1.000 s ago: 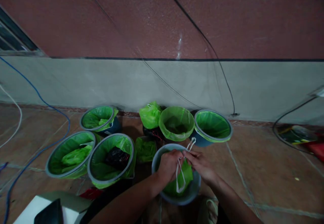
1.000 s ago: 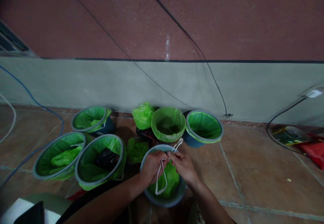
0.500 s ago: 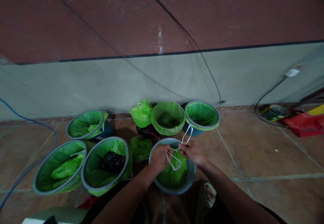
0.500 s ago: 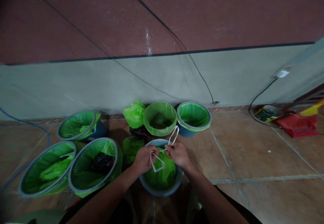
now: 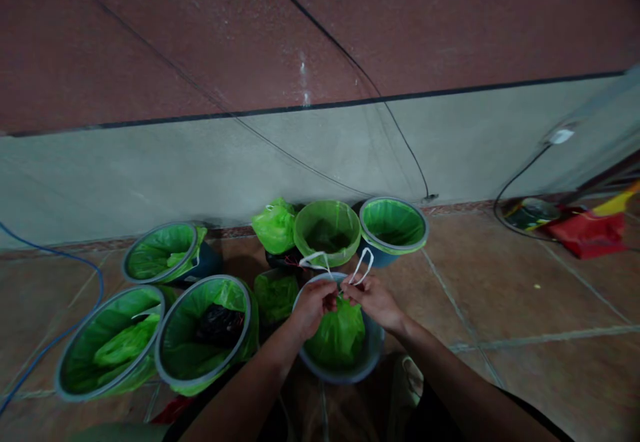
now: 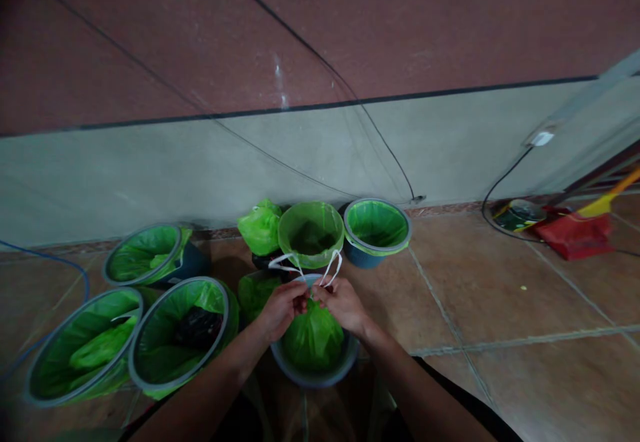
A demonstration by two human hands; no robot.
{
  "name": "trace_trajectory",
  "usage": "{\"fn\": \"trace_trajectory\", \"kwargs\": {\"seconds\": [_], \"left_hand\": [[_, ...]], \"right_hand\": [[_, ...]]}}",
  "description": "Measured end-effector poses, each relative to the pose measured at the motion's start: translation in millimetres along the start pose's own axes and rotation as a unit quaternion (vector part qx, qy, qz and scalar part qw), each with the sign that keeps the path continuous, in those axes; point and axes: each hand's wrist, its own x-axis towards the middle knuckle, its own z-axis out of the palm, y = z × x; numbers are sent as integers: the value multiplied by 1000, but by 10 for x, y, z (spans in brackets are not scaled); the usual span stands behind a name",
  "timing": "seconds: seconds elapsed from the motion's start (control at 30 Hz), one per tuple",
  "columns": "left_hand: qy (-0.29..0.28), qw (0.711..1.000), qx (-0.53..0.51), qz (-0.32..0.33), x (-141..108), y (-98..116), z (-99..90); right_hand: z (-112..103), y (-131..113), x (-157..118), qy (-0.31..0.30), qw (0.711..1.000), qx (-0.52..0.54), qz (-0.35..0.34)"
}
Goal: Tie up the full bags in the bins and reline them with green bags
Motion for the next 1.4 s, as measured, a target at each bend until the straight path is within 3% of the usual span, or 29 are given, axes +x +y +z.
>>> {"fn": "trace_trajectory", "kwargs": {"seconds": [0.13,0.27,0.37,0.47,0.53,0.6,0.77,0.87,0.97,1.17,1.4], "left_hand": [[-61,989,115,69,22,-13,-10],[-109,942,270,166,10,-20,-28],[-113,910,340,210,-14,-7,-54],[-112,894,378,211,-33,18,-87],[-113,900,367,205,-37,35,-100],[-111,917,333,191,-32,45,-101],[-70,959,239,137,0,51,-58],[-26,983,155,92,4,58,-40],[7,993,102,67,-4,74,-53],[30,984,140,103,28,92,-108],[-15,927,299,226,-7,109,-82]], "right_hand": [[-10,-89,-37,-46,996,-39,-58],[-46,-185,-46,-30,996,35,-79],[-80,-210,-37,-21,995,79,-56],[-81,-198,-42,-107,994,16,-35],[-69,-187,-51,-152,986,-24,-58],[-69,-181,-55,-157,982,-59,-89],[-148,-152,-42,-82,968,-212,-102],[-177,-113,-36,-48,971,-219,-84],[-172,-89,-48,-63,976,-195,-76],[-163,-72,-73,-105,972,-198,-65],[-163,2,-47,-15,957,-283,-60]]}}
